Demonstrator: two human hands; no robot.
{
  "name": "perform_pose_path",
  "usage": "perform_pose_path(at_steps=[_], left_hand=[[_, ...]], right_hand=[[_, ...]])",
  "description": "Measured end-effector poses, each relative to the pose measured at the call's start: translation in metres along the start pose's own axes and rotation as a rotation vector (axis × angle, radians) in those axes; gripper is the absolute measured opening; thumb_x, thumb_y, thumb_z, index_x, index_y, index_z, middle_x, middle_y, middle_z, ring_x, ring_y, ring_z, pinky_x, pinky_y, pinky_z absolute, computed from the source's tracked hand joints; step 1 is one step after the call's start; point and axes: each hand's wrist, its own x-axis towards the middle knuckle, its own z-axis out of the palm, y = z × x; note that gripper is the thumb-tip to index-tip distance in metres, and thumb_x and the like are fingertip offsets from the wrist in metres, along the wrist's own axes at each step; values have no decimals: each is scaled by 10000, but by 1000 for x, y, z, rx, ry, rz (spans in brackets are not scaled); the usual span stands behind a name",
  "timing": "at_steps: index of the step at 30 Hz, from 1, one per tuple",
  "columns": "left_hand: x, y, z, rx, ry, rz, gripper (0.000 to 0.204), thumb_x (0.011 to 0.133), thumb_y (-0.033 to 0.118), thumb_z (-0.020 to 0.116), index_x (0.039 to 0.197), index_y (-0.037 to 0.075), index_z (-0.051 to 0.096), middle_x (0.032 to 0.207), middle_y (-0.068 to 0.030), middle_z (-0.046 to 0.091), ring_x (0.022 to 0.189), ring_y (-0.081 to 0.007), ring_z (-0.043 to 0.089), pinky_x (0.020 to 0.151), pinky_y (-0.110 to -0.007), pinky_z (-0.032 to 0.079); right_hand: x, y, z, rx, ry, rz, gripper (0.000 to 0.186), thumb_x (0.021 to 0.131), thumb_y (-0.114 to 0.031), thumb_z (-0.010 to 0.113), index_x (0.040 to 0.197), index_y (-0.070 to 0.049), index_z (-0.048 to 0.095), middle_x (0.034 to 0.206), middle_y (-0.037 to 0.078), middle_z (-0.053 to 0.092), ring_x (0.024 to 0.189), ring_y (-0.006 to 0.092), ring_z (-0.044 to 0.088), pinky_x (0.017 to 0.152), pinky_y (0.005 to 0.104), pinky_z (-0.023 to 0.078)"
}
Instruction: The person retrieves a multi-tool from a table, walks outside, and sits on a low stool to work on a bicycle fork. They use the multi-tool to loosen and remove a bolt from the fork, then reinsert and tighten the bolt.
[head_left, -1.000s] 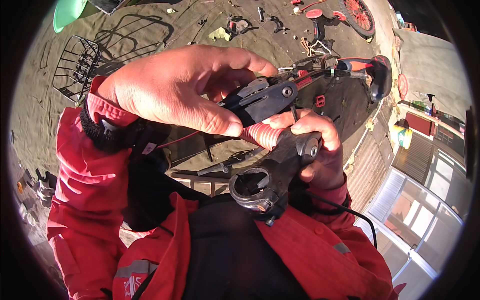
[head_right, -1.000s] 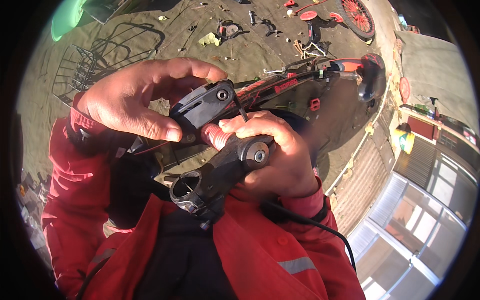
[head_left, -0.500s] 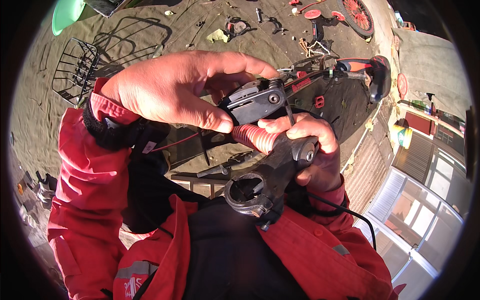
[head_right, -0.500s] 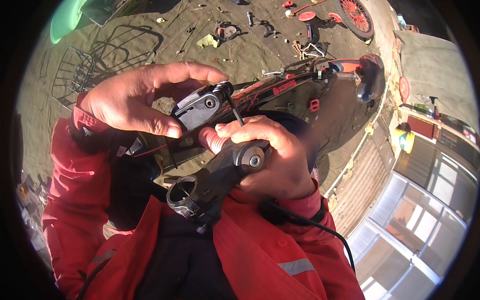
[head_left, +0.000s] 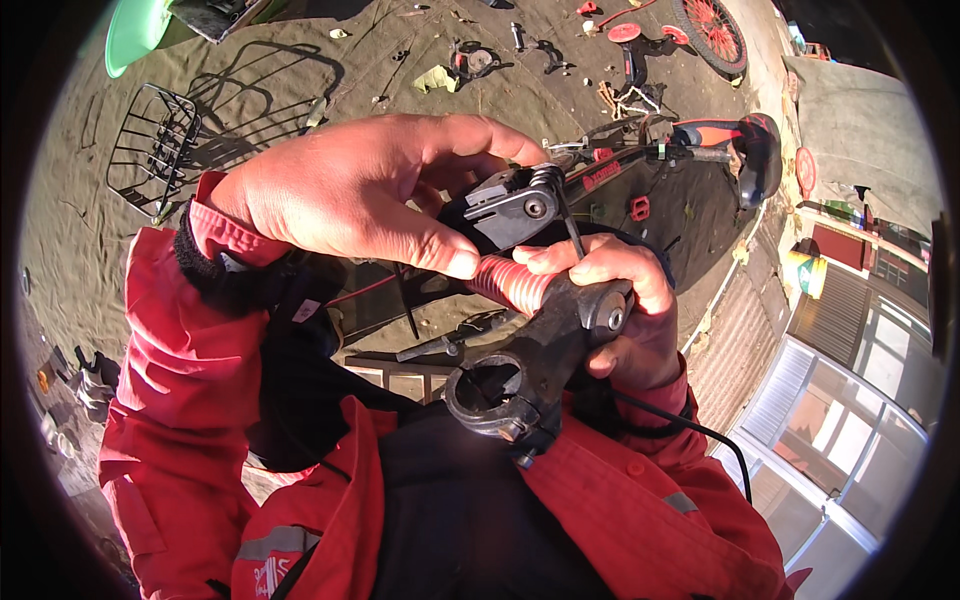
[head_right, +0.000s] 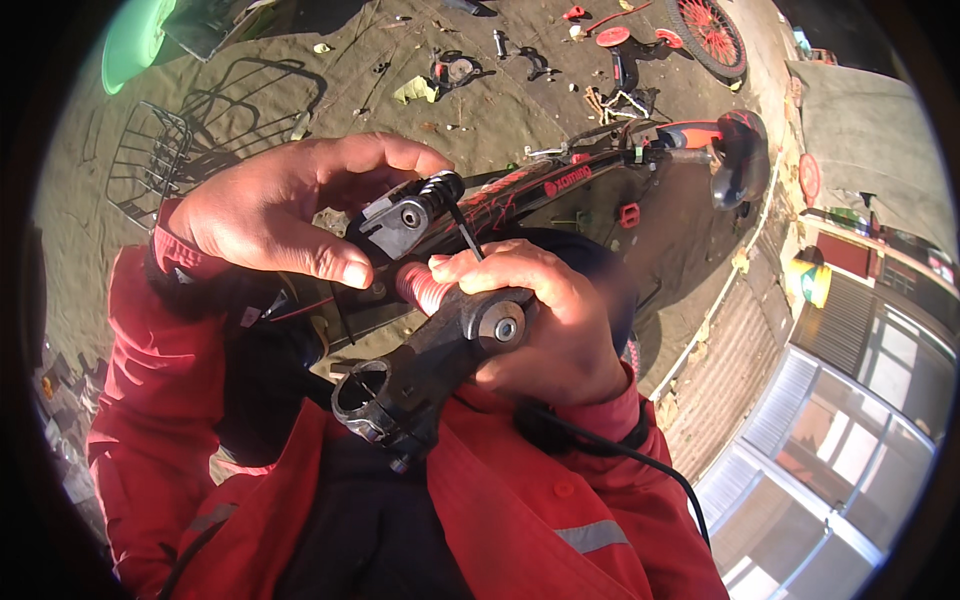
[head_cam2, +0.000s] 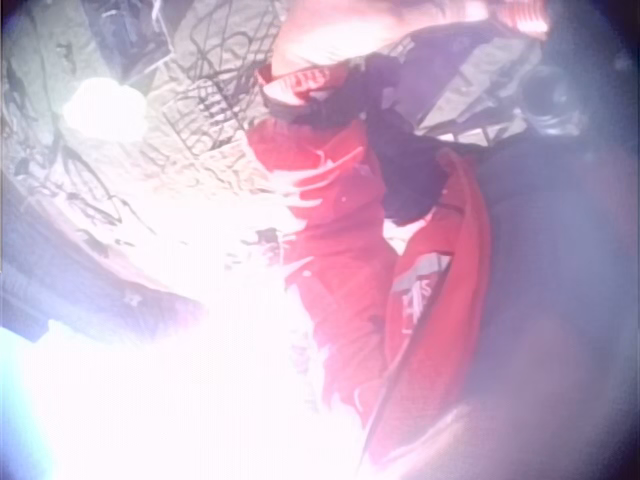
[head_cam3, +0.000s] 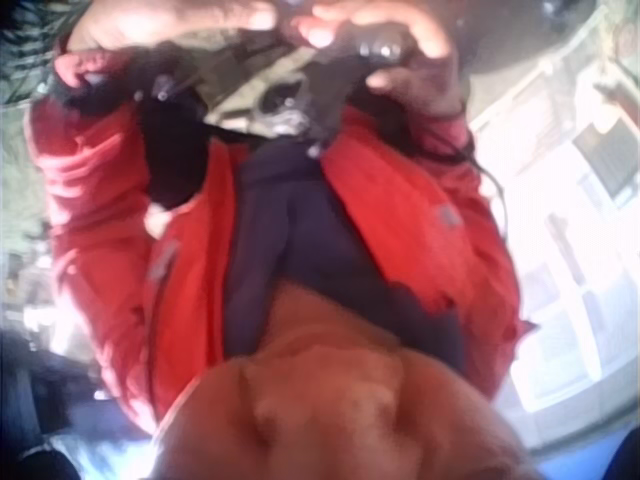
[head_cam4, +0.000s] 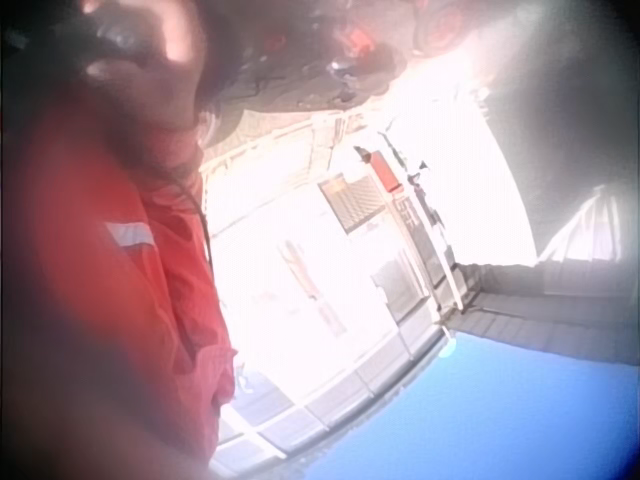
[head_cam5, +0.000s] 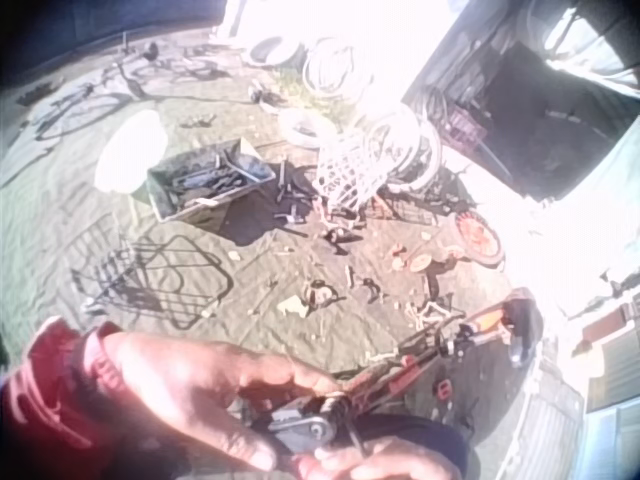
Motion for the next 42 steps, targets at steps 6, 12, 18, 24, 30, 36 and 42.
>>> perform_pose_path(at_steps=[6,12,18,24,30,36,42], left_hand=[[3,-2,-3,42,-21,-17,741,858,166,862,1483,-9,505,1378,-88,635,1263,-176,575,1103,-353,440],[5,-3,-4,100,-8,19,691,883,76,811,1501,17,506,1371,-72,647,1255,-164,580,1098,-341,451],[9,-4,-4,72,-22,9,663,897,18,771,1507,41,511,1375,-64,647,1268,-162,575,1108,-339,448],[12,-4,-3,15,3,-36,729,821,14,830,1485,13,528,1449,-85,588,1356,-188,519,1172,-357,375],[16,-11,-6,38,-5,24,708,829,29,831,1474,13,540,1439,-93,585,1358,-218,524,1173,-371,373],[14,-13,-5,20,22,17,674,847,26,821,1464,15,551,1435,-84,593,1348,-202,529,1169,-371,381],[9,-15,-9,-30,8,41,625,915,-56,726,1497,55,526,1367,-24,640,1243,-134,578,1083,-309,454]], right_hand=[[0,-3,1,-75,10,35,595,714,-71,894,1226,9,601,1210,207,661,1161,327,669,1047,476,513],[2,-3,0,-94,-16,14,613,705,-44,896,1240,-3,599,1210,207,664,1132,322,681,1043,469,516],[1,-2,-2,-77,-22,-4,649,728,-192,926,1255,11,605,1205,222,664,1163,351,667,1034,488,509],[0,1,-5,-72,-46,-16,669,737,-250,924,1262,19,608,1216,238,663,1190,373,657,1032,494,505],[0,1,-7,-76,-62,-9,659,733,-226,918,1261,19,607,1225,245,663,1191,374,658,1031,493,506],[0,1,-3,-109,-19,-25,652,752,-257,912,1259,15,605,1233,225,674,1196,358,660,1032,474,510],[1,-1,1,-123,37,5,682,791,-365,900,1278,9,605,1239,190,683,1198,304,661,1033,423,513]])
